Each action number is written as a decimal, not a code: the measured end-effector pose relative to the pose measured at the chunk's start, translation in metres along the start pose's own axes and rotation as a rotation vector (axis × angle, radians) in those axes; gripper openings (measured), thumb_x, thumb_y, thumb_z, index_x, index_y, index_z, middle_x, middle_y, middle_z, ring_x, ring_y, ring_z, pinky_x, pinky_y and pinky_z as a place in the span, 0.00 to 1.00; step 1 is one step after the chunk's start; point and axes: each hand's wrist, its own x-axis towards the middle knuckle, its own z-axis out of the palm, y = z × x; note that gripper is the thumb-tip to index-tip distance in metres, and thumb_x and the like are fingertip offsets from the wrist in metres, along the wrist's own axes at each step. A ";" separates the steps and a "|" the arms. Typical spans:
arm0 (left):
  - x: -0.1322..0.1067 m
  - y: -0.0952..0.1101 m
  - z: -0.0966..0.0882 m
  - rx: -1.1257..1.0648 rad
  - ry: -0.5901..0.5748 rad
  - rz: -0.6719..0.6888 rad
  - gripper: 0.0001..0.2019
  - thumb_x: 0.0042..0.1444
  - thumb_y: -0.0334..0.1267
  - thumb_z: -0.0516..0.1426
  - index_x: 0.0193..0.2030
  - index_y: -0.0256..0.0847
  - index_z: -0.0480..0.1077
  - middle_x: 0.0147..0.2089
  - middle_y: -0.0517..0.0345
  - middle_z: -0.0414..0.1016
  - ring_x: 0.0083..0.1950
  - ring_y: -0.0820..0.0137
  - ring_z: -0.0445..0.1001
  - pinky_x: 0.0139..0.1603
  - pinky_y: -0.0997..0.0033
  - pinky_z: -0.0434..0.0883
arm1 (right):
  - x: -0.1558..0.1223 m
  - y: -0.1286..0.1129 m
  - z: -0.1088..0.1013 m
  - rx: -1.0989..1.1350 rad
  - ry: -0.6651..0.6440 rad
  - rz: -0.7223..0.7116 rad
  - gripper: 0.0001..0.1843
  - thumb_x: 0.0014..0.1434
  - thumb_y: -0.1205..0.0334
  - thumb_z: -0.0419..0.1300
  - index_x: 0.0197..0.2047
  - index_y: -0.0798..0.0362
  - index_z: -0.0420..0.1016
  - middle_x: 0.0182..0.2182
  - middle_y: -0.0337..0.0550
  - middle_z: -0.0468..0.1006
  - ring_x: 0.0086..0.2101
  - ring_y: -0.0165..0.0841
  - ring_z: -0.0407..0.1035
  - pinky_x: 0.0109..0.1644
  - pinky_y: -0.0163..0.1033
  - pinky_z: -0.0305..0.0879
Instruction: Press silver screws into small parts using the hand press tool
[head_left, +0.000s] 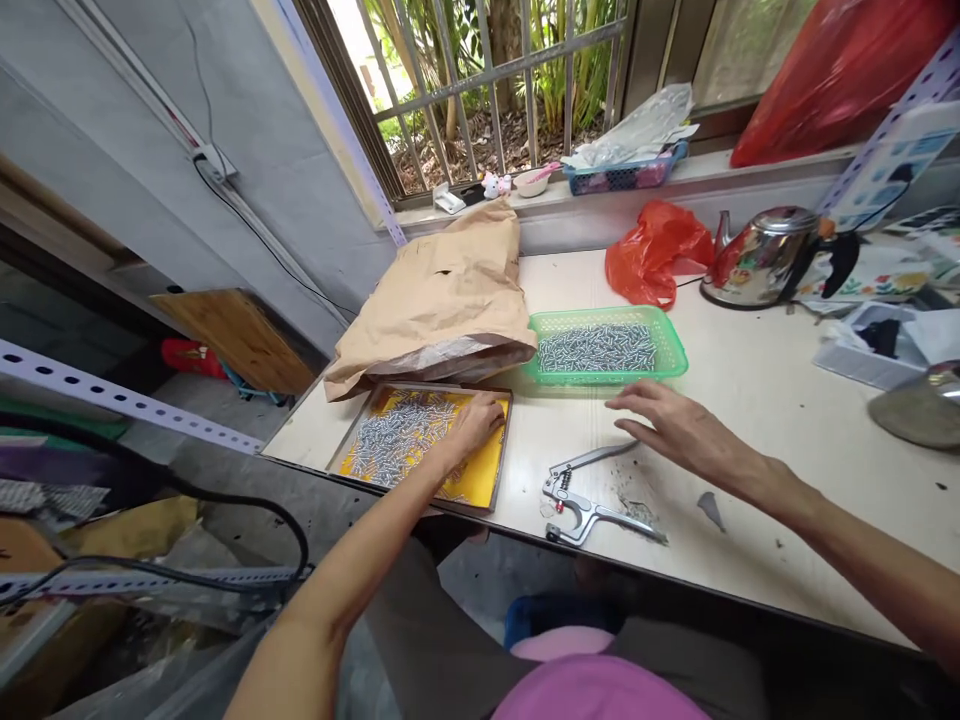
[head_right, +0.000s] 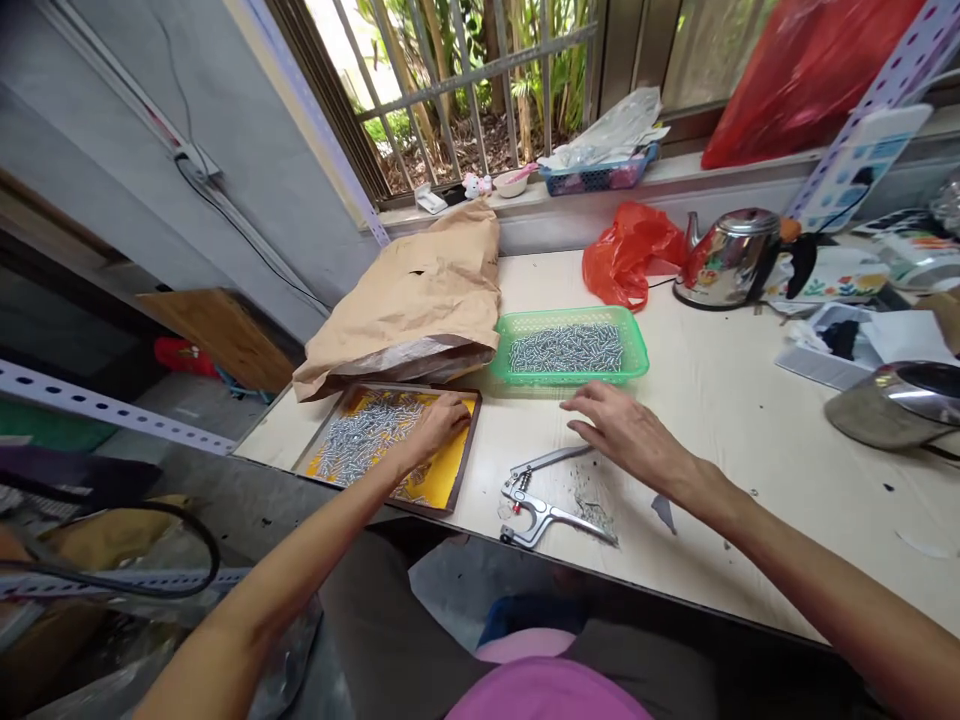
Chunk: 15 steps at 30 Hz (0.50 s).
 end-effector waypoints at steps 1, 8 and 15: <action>-0.003 0.000 -0.001 0.023 -0.023 -0.008 0.12 0.62 0.32 0.51 0.36 0.35 0.76 0.41 0.46 0.73 0.46 0.62 0.69 0.47 0.65 0.66 | -0.008 -0.003 0.004 0.035 -0.025 0.003 0.16 0.67 0.57 0.50 0.50 0.53 0.74 0.45 0.50 0.74 0.43 0.39 0.72 0.45 0.45 0.71; -0.017 0.008 -0.006 -0.043 -0.042 -0.221 0.11 0.54 0.25 0.50 0.31 0.34 0.74 0.36 0.47 0.74 0.40 0.64 0.70 0.44 0.66 0.66 | -0.047 -0.035 0.029 0.143 -0.205 -0.016 0.16 0.69 0.60 0.47 0.49 0.51 0.75 0.42 0.48 0.74 0.41 0.36 0.71 0.45 0.42 0.69; -0.033 0.052 -0.028 -0.541 0.007 -0.431 0.09 0.54 0.37 0.56 0.34 0.34 0.75 0.28 0.55 0.74 0.27 0.73 0.69 0.29 0.74 0.65 | -0.072 -0.052 0.035 -0.026 -0.357 0.059 0.08 0.65 0.61 0.56 0.42 0.54 0.75 0.38 0.47 0.72 0.38 0.37 0.69 0.41 0.41 0.63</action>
